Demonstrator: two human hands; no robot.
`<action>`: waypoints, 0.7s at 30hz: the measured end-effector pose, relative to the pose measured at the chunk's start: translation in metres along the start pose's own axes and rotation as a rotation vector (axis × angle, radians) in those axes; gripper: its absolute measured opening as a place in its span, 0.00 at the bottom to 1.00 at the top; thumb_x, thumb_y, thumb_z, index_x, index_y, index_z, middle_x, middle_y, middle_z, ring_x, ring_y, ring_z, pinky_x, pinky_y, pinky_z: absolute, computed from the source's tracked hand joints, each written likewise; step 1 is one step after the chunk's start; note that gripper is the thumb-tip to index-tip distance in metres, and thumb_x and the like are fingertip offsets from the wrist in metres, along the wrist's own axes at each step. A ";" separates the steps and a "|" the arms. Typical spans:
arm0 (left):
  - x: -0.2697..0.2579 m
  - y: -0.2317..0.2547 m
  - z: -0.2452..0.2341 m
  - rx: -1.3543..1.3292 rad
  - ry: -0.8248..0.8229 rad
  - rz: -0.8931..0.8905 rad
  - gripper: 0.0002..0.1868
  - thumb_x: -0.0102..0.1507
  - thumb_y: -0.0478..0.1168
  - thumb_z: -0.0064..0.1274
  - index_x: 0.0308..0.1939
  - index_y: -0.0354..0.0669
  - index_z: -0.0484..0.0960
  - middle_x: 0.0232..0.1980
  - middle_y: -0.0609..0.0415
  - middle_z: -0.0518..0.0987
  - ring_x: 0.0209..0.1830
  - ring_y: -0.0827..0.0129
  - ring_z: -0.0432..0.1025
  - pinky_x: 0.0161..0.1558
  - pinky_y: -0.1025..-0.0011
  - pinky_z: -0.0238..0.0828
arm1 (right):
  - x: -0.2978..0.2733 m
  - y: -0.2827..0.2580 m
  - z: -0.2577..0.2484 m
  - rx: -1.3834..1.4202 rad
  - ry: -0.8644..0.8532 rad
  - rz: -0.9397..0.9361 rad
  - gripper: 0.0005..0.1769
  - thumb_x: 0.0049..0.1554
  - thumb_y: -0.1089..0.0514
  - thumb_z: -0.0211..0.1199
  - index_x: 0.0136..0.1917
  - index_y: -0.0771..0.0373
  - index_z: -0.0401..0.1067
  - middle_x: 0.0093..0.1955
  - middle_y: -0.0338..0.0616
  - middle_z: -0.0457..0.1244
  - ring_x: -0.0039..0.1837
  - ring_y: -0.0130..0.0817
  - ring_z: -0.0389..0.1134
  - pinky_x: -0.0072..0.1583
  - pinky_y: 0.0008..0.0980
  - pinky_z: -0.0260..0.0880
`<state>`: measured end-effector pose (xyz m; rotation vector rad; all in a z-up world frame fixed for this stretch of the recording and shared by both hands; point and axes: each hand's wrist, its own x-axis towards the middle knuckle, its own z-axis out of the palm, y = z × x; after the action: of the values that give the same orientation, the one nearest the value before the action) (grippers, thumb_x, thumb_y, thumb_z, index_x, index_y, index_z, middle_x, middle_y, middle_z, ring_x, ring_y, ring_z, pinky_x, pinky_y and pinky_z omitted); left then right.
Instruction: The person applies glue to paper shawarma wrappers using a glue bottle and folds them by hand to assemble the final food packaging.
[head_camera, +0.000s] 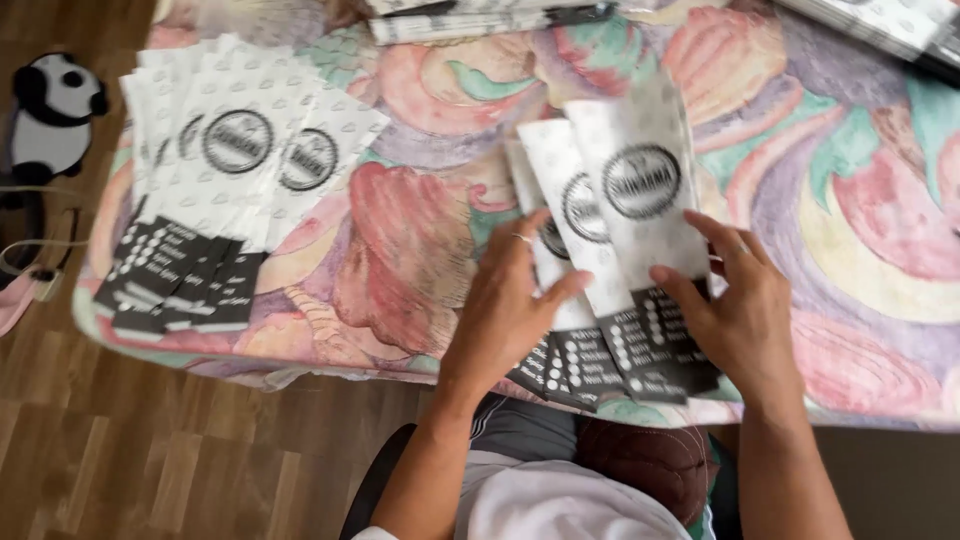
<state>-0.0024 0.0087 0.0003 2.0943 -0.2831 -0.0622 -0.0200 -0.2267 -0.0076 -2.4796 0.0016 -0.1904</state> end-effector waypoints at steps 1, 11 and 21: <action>-0.001 -0.007 -0.001 -0.009 -0.025 0.004 0.39 0.63 0.52 0.56 0.70 0.32 0.63 0.69 0.37 0.68 0.72 0.46 0.63 0.67 0.54 0.62 | 0.001 0.006 -0.003 -0.009 0.006 0.025 0.35 0.57 0.47 0.69 0.73 0.61 0.69 0.61 0.54 0.65 0.54 0.50 0.70 0.51 0.48 0.70; -0.075 0.021 0.002 -0.486 -0.267 0.268 0.15 0.64 0.38 0.60 0.52 0.40 0.73 0.54 0.49 0.78 0.57 0.61 0.72 0.61 0.65 0.69 | -0.101 0.037 -0.083 0.490 -0.163 -0.117 0.20 0.57 0.68 0.61 0.62 0.78 0.68 0.62 0.60 0.67 0.62 0.42 0.72 0.65 0.31 0.74; -0.140 -0.139 0.216 0.222 -0.342 0.646 0.34 0.58 0.64 0.57 0.65 0.59 0.79 0.38 0.59 0.65 0.33 0.61 0.67 0.37 0.59 0.66 | -0.268 0.179 0.110 0.263 0.022 0.353 0.29 0.44 0.53 0.81 0.61 0.42 0.82 0.33 0.40 0.63 0.37 0.33 0.67 0.43 0.34 0.69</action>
<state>-0.1478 -0.0735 -0.2400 2.1043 -1.2033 -0.0005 -0.2618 -0.2889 -0.2389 -2.1721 0.3959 -0.0608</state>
